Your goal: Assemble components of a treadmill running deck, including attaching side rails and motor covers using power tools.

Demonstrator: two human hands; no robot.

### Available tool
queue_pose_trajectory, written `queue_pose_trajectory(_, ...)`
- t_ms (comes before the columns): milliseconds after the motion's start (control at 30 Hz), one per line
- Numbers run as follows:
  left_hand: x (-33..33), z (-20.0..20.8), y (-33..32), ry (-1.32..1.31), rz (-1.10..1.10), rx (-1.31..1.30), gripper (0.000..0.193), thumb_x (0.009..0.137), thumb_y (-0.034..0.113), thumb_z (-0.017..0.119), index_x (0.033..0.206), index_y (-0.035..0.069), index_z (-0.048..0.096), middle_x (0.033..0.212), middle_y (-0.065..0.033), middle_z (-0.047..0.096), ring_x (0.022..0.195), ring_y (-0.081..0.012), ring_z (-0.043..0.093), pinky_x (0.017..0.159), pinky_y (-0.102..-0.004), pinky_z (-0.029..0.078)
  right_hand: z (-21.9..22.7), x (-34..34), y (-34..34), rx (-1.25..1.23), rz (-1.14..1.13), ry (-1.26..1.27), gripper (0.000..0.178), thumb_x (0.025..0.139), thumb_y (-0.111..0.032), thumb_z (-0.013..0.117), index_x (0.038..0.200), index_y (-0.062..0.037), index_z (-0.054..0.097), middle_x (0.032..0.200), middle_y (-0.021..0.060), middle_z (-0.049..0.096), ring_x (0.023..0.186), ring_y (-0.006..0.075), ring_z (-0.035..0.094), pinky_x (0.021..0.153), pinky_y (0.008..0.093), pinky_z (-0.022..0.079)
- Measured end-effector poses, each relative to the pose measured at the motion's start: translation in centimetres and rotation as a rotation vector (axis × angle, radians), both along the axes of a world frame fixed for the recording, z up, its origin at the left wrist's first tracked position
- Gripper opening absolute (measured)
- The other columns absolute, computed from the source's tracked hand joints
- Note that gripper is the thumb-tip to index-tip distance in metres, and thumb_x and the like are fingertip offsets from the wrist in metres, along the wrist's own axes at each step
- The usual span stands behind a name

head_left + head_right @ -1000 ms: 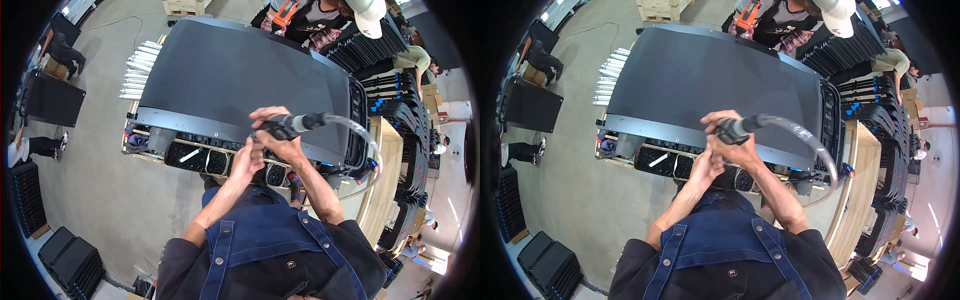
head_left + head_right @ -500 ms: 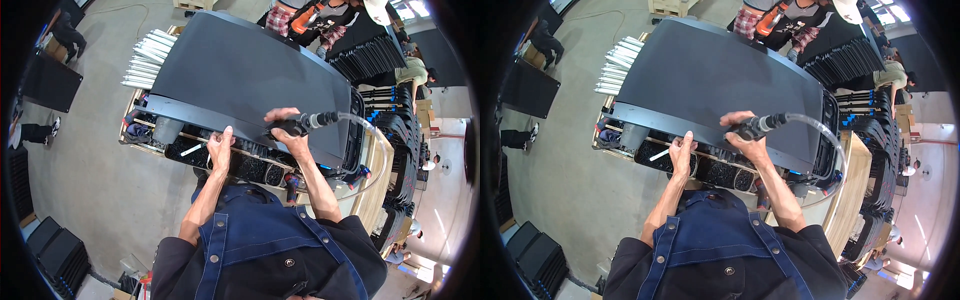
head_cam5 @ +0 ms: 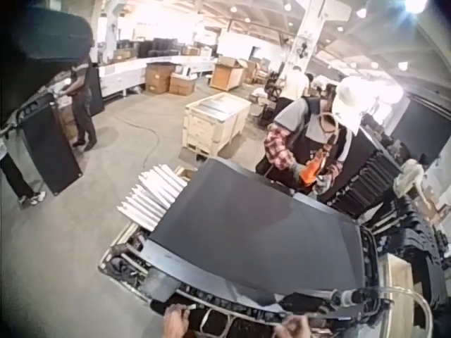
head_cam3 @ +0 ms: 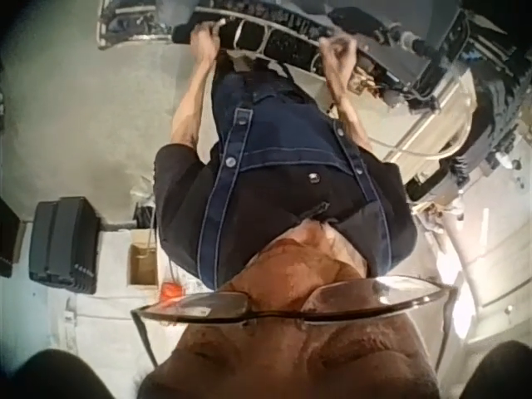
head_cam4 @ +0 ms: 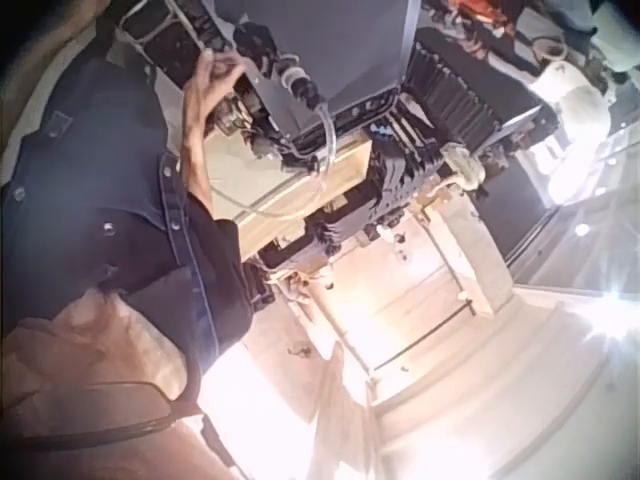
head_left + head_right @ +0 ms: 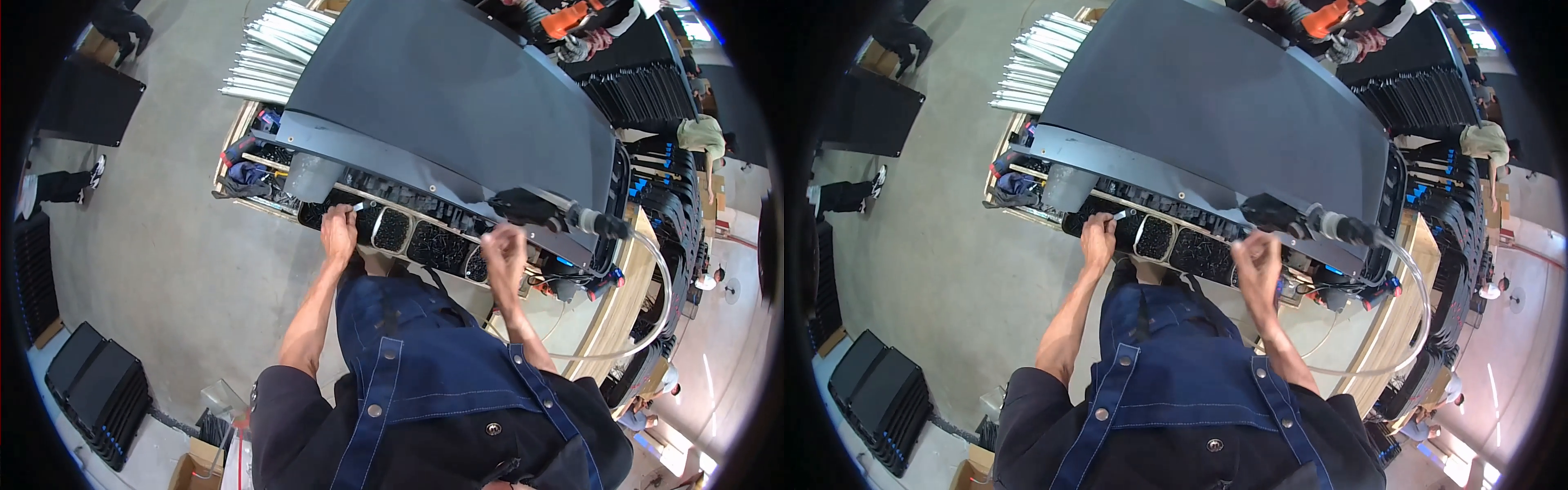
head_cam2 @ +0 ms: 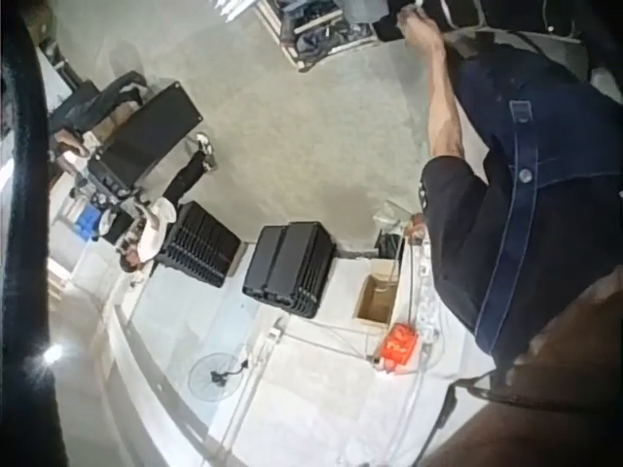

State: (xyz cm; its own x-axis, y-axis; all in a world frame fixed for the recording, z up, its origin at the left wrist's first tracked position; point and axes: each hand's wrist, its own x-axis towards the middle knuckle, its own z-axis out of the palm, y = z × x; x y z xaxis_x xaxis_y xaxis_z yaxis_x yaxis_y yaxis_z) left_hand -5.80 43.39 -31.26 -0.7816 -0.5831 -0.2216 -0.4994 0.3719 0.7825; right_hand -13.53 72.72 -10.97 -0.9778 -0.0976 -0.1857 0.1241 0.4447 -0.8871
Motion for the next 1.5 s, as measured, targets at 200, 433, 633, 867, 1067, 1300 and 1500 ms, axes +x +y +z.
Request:
queue_pose_trajectory(200, -1.8, -5.5, -2.2, -0.137, -0.49, -0.455, 0.027, 0.084, 0.025, 0.076, 0.105, 0.01, 0.069, 0.104, -0.0125, 0.065, 0.102, -0.036, 0.061, 0.085, -0.0479, 0.048, -13.5, 2.9, -5.6, 0.068, 0.344, -0.502, 0.024, 0.091, -0.018, 0.073, 0.11, -0.0042, 0.067, 0.09, 0.0097, 0.068, 0.08, 0.018, 0.067, 0.068, 0.0332, 0.055)
queue_pose_trajectory(433, -2.8, -6.2, -1.0, -0.11, -0.533, -0.503, 0.028, 0.083, 0.022, 0.077, 0.101, 0.005, 0.064, 0.1, -0.0154, 0.064, 0.098, -0.0349, 0.062, 0.084, -0.0476, 0.049, -23.3, 3.1, -10.3, 0.715, 0.678, 0.027, 0.024, 0.089, -0.014, 0.064, 0.113, -0.0111, 0.062, 0.101, 0.0198, 0.068, 0.09, 0.0408, 0.071, 0.071, 0.052, 0.058)
queue_pose_trajectory(633, -2.4, 0.7, -2.7, 0.132, -0.646, -0.295, 0.04, 0.09, -0.001, 0.063, 0.128, 0.011, 0.06, 0.102, -0.0166, 0.057, 0.093, -0.0396, 0.063, 0.076, -0.049, 0.054, -24.6, 3.0, -10.7, 0.78, 0.774, -0.008, 0.019, 0.089, -0.008, 0.059, 0.108, -0.0098, 0.062, 0.094, 0.0186, 0.068, 0.083, 0.039, 0.072, 0.07, 0.0503, 0.059)
queue_pose_trajectory(867, 2.3, 8.1, -0.4, -0.042, -0.423, 0.78, 0.046, 0.093, 0.009, 0.055, 0.139, 0.01, 0.053, 0.1, 0.0001, 0.057, 0.078, -0.0113, 0.054, 0.06, -0.0274, 0.045, -23.5, 2.7, -7.2, -0.031, 0.185, -0.428, 0.032, 0.094, -0.017, 0.067, 0.123, -0.0041, 0.069, 0.099, 0.0154, 0.074, 0.079, 0.0211, 0.074, 0.068, 0.0327, 0.059)
queue_pose_trajectory(1067, 4.9, 13.8, 6.1, 0.07, -0.325, 0.79, 0.046, 0.109, 0.046, 0.045, 0.118, 0.003, 0.058, 0.086, -0.0016, 0.054, 0.077, -0.0093, 0.049, 0.066, -0.0287, 0.043, -5.0, 2.7, -5.3, -0.554, 0.096, -0.643, 0.028, 0.099, -0.017, 0.068, 0.118, 0.003, 0.069, 0.099, 0.0103, 0.073, 0.08, 0.0157, 0.072, 0.067, 0.0256, 0.058)
queue_pose_trajectory(1300, 3.4, 20.3, 12.0, 0.254, -0.327, 0.816, 0.036, 0.108, 0.037, 0.052, 0.11, 0.001, 0.057, 0.081, -0.0034, 0.057, 0.062, -0.0083, 0.052, 0.053, -0.0249, 0.043, 2.7, 3.2, -1.3, -0.772, 0.213, -0.489, 0.025, 0.097, -0.015, 0.07, 0.112, 0.0044, 0.072, 0.101, 0.0097, 0.07, 0.084, 0.0149, 0.07, 0.073, 0.0266, 0.058)
queue_pose_trajectory(1500, 2.7, 23.1, 16.6, 0.43, -0.264, 0.563, 0.032, 0.103, 0.031, 0.064, 0.111, 0.002, 0.057, 0.089, -0.0029, 0.056, 0.068, -0.0096, 0.054, 0.059, -0.0257, 0.047, 5.0, 2.3, 2.9, -0.967, 0.257, -0.49, 0.018, 0.096, -0.006, 0.067, 0.11, 0.0046, 0.074, 0.1, 0.0096, 0.068, 0.081, 0.0166, 0.069, 0.076, 0.0299, 0.058)
